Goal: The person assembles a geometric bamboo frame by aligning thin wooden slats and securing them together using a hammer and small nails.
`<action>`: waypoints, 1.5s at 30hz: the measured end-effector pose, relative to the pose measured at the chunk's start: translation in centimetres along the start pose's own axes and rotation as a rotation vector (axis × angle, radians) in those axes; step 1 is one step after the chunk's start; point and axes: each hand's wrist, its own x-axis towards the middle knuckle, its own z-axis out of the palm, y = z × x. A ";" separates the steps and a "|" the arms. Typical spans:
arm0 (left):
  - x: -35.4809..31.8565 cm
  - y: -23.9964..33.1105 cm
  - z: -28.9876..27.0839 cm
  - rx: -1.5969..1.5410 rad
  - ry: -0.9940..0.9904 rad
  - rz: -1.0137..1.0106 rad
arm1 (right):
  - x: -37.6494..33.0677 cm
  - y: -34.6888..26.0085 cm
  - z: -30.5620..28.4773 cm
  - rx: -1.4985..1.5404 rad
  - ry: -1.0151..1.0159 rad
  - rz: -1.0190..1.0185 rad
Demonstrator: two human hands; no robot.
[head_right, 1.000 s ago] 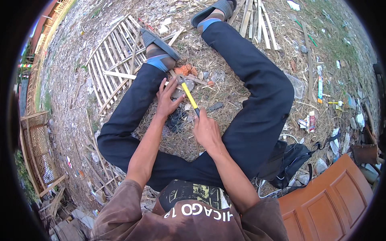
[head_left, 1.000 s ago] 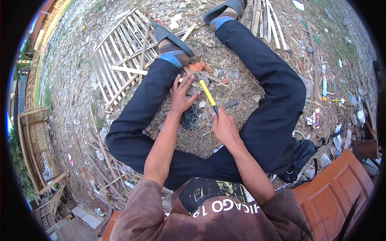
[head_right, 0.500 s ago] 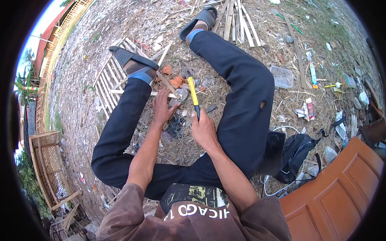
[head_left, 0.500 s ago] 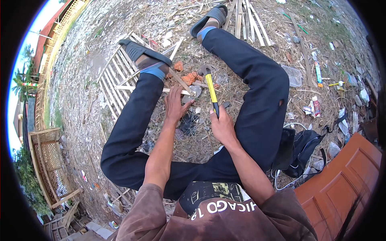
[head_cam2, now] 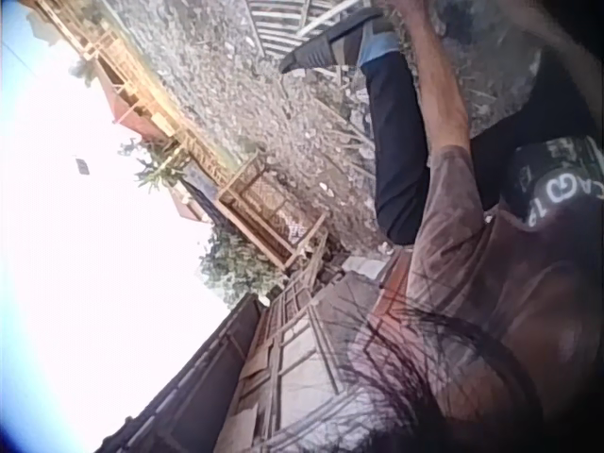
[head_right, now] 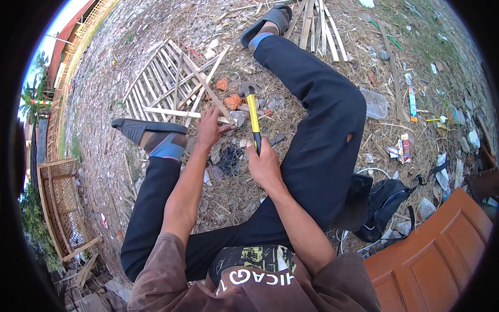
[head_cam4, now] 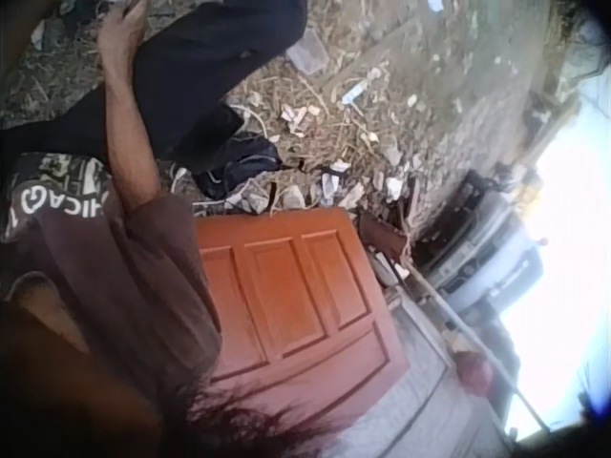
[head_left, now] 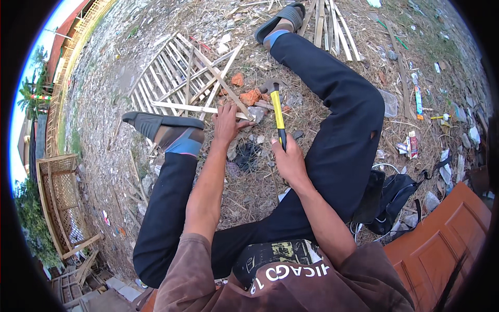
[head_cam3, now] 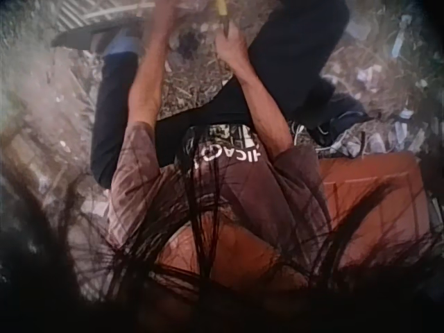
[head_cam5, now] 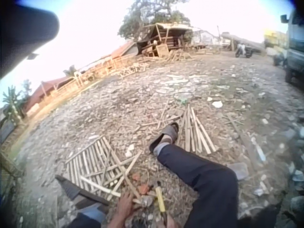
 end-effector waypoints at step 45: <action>7.7 1.5 -12.3 0.222 0.256 0.089 | -0.3 0.4 1.0 -0.125 0.020 0.014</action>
